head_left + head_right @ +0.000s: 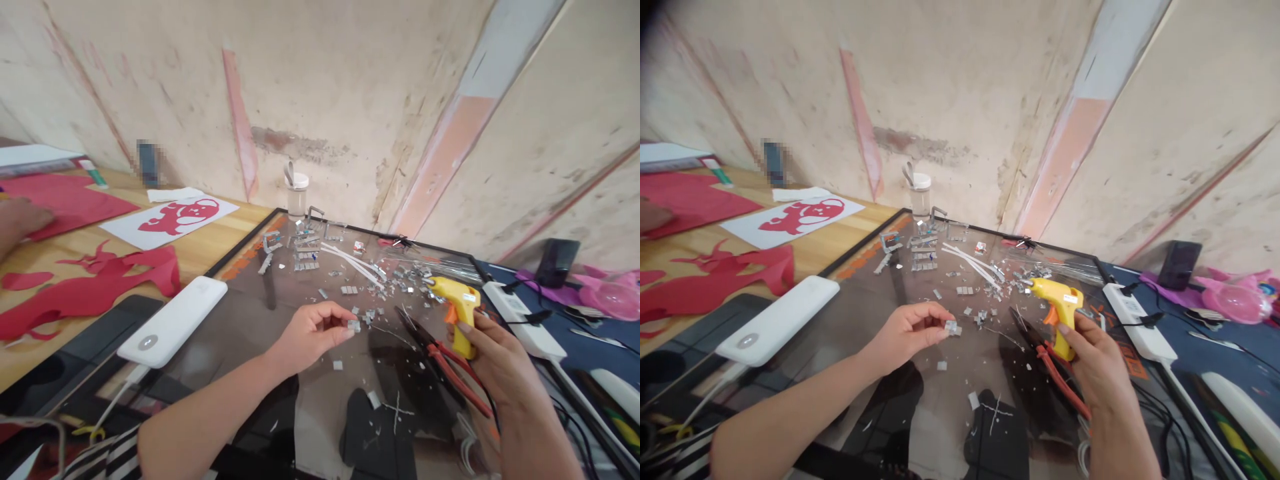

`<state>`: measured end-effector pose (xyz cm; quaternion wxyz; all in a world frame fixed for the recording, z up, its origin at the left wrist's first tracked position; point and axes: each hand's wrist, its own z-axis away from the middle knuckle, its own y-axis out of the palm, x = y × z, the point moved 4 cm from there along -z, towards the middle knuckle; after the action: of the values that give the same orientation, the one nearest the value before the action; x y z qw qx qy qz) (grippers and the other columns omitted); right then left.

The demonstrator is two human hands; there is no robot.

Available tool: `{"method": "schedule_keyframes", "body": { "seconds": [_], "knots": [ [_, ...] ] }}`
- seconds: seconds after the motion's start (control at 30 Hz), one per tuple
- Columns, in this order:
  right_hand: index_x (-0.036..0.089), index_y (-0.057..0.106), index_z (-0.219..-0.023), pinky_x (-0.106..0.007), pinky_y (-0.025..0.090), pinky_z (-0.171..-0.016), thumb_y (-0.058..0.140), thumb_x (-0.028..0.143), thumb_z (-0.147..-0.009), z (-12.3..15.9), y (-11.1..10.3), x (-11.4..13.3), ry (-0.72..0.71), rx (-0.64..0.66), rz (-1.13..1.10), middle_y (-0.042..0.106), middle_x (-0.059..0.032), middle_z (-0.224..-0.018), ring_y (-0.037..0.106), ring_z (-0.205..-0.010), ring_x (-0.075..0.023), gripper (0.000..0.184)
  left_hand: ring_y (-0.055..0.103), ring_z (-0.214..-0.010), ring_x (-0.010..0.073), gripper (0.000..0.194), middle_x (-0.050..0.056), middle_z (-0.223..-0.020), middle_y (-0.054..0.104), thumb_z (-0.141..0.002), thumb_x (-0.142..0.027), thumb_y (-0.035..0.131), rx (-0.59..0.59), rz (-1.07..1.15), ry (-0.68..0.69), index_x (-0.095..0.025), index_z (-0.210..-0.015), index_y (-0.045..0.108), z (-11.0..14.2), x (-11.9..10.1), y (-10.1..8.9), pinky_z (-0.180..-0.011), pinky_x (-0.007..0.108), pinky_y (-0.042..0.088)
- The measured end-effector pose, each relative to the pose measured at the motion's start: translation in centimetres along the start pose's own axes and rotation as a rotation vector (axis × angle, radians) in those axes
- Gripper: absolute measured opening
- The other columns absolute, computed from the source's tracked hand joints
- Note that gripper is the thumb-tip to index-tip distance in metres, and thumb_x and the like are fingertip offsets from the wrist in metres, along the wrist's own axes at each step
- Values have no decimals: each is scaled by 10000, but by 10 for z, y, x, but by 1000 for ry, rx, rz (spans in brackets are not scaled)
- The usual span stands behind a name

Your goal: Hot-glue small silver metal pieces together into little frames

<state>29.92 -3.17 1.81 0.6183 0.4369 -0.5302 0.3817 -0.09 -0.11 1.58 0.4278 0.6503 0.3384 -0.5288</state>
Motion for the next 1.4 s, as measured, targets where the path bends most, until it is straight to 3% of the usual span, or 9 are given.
{"method": "schedule_keyframes", "body": {
  "seconds": [0.2, 0.27, 0.47, 0.6, 1.07, 1.4],
  "knots": [
    [137, 641, -821, -257, 464, -575, 744, 293, -662, 33, 60, -2, 87, 477, 93, 665, -68, -711, 590, -625, -164, 246, 558, -582, 70, 222, 55, -693, 631, -659, -202, 760, 87, 595, -350, -79, -828, 684, -5, 21, 3, -546, 162, 433],
    [143, 624, -837, -240, 427, -540, 714, 315, -705, 41, 72, -3, 80, 553, 99, 654, -56, -686, 571, -595, -146, 235, 560, -578, 62, 187, 61, -696, 624, -686, -174, 741, 118, 695, -401, -64, -822, 678, -6, 24, 4, -532, 142, 436],
    [189, 559, -917, -220, 377, -523, 671, 317, -772, 41, 77, -8, 15, 462, 115, 602, 7, -661, 515, -564, -110, 223, 576, -588, 68, 100, 74, -708, 627, -716, -96, 698, 127, 834, -459, -70, -809, 671, -5, 29, 3, -530, 128, 460],
    [206, 537, -961, -221, 385, -554, 634, 321, -805, 38, 74, -7, 1, 451, 88, 594, 8, -739, 510, -585, -102, 217, 594, -586, 75, 155, 90, -708, 649, -674, -43, 714, 115, 846, -447, -79, -823, 689, -5, 28, 2, -533, 129, 473],
    [188, 577, -951, -237, 383, -534, 644, 388, -779, 43, 78, -4, 21, 429, 147, 597, -21, -744, 497, -564, -118, 272, 637, -574, 108, 272, 74, -668, 700, -509, -76, 819, -9, 640, -302, -116, -753, 706, -7, 18, -1, -541, 162, 492],
    [194, 569, -947, -235, 398, -532, 641, 381, -781, 44, 77, -4, 27, 455, 158, 618, -32, -792, 507, -563, -117, 261, 623, -550, 95, 278, 58, -650, 697, -506, -99, 824, -34, 610, -268, -107, -757, 704, -7, 17, -3, -550, 177, 478]
  ]
}}
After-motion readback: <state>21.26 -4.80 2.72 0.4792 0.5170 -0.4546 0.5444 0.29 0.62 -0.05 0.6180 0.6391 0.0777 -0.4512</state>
